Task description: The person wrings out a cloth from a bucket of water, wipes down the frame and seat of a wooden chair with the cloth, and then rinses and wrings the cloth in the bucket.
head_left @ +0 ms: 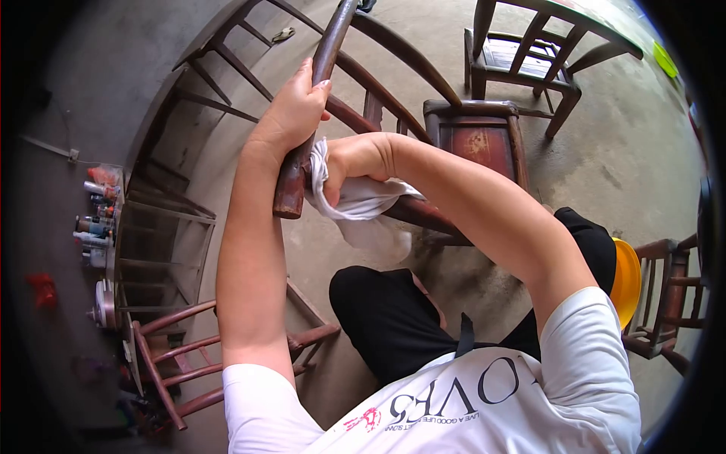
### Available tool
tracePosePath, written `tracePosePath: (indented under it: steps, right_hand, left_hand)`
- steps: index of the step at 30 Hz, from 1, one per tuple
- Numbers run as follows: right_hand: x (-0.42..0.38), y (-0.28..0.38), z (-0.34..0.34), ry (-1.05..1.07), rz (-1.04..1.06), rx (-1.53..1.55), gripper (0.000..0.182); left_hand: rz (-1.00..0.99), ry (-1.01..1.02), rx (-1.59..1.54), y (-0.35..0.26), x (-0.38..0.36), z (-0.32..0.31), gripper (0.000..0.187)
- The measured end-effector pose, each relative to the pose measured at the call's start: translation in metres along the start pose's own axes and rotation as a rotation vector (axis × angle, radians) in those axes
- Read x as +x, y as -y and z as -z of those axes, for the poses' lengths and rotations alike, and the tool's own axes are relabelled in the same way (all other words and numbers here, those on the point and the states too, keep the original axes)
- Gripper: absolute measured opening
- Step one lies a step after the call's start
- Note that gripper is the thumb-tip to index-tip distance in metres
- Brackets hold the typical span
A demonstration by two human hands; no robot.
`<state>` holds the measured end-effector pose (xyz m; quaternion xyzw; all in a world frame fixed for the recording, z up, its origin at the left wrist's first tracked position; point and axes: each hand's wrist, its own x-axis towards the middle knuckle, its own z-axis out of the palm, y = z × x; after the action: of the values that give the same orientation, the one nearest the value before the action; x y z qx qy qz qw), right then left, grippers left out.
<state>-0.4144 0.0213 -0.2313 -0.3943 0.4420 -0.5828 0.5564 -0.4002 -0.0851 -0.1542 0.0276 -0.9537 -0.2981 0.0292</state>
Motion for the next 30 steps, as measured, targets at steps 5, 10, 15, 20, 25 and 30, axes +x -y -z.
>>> tracePosePath:
  steps: [5, 10, 15, 20, 25, 30]
  right_hand:
    - [0.000, -0.009, 0.002, -0.056, 0.111, -0.154, 0.024]
    - [-0.032, -0.011, -0.053, -0.802, 0.184, -0.984, 0.026]
    - [-0.028, -0.060, -0.061, -1.240, 0.532, -1.236, 0.024]
    - [-0.039, -0.053, -0.047, -1.094, 0.335, -1.209, 0.020]
    - [-0.042, -0.042, -0.007, -0.394, 0.258, -0.565, 0.017]
    - [-0.025, -0.052, 0.018, 0.051, 0.008, 0.034, 0.024]
  left_hand:
    - [0.029, 0.012, -0.116, 0.002, 0.001, -0.001, 0.057]
    - [0.039, 0.036, -0.083, -0.001, -0.001, 0.002, 0.063]
    - [0.051, 0.053, -0.066, -0.002, -0.004, 0.001, 0.068]
    - [0.001, 0.075, -0.154, 0.002, -0.004, 0.001, 0.073]
    - [0.003, 0.084, -0.140, 0.002, -0.003, 0.002, 0.072]
    - [0.000, 0.084, -0.144, 0.001, -0.002, 0.001, 0.068]
